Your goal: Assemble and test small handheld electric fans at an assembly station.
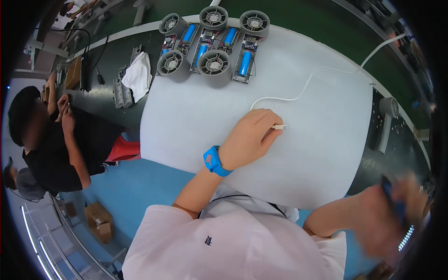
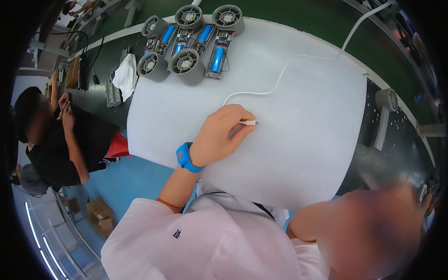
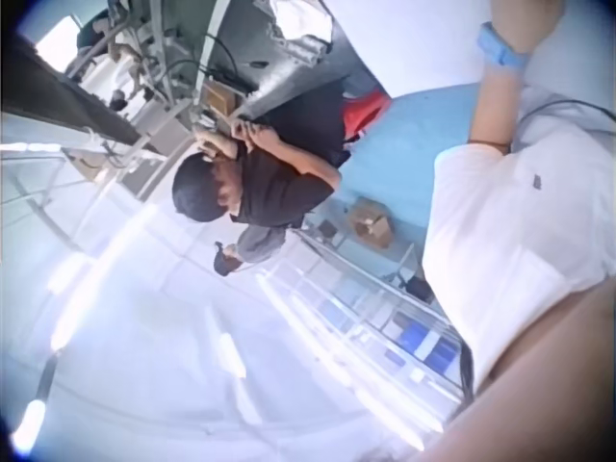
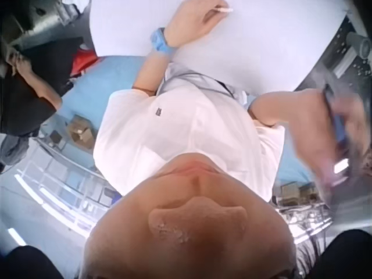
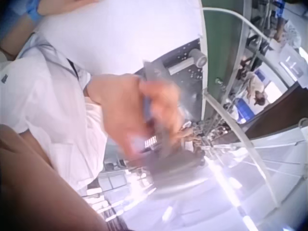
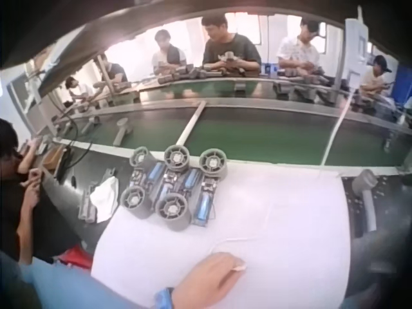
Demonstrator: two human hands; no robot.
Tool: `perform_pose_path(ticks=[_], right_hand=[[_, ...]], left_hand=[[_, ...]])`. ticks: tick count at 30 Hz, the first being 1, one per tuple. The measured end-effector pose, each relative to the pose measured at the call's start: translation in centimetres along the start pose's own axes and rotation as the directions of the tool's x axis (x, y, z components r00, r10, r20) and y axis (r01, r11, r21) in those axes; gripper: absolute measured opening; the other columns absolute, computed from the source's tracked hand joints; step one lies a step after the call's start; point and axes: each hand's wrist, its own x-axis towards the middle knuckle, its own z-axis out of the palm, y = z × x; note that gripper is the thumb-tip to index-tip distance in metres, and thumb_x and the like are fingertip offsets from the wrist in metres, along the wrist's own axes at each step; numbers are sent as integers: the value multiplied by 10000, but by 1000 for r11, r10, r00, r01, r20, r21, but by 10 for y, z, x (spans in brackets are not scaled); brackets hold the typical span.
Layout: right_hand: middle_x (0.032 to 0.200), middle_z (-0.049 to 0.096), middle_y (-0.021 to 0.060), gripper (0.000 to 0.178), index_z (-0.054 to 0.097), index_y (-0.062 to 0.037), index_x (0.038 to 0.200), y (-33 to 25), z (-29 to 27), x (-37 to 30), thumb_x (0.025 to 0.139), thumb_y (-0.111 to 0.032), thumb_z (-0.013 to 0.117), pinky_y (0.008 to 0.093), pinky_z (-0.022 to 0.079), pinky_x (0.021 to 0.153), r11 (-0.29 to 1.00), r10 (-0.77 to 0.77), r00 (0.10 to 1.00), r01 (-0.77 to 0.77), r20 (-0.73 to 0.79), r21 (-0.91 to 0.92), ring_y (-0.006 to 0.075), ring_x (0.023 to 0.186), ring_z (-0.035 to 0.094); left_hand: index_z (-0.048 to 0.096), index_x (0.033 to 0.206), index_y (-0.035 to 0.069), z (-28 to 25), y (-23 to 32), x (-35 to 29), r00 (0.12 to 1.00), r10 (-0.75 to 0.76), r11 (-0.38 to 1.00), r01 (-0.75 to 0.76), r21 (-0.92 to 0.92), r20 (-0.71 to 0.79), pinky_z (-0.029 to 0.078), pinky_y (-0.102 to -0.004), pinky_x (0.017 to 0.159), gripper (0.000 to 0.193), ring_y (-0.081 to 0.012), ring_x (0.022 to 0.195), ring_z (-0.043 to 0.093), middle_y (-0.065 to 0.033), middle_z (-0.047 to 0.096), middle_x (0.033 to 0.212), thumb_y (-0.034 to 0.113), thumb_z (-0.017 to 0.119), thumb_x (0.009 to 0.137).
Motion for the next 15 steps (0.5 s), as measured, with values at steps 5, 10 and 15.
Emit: perform_pose_path(ticks=[5,10,15], right_hand=[[929,644,99,299,607,-5,859,-18,9,-6,941,-177,377,386,460,918,992,123,992,-123,28,4,196,819,633],[810,535,39,188,518,-7,1036,85,6,-34,901,-136,526,256,401,628,941,124,985,-80,116,-329,141,692,516],[826,567,54,288,485,32,1143,122,-5,-67,867,-15,553,234,424,590,449,879,469,-758,83,-473,106,629,526]], left_hand=[[600,904,32,-3,0,2,1000,-5,999,5,34,10,430,-271,549,135,-192,638,514,-70,573,799,-12,664,794],[574,877,30,0,-2,1,1000,-1,1000,1,-17,-31,441,-356,630,152,-278,695,532,-102,555,772,-29,658,765],[635,911,-2,-4,4,2,996,-16,999,14,-34,-86,455,-253,591,180,-156,659,549,-73,618,828,-46,704,751]])
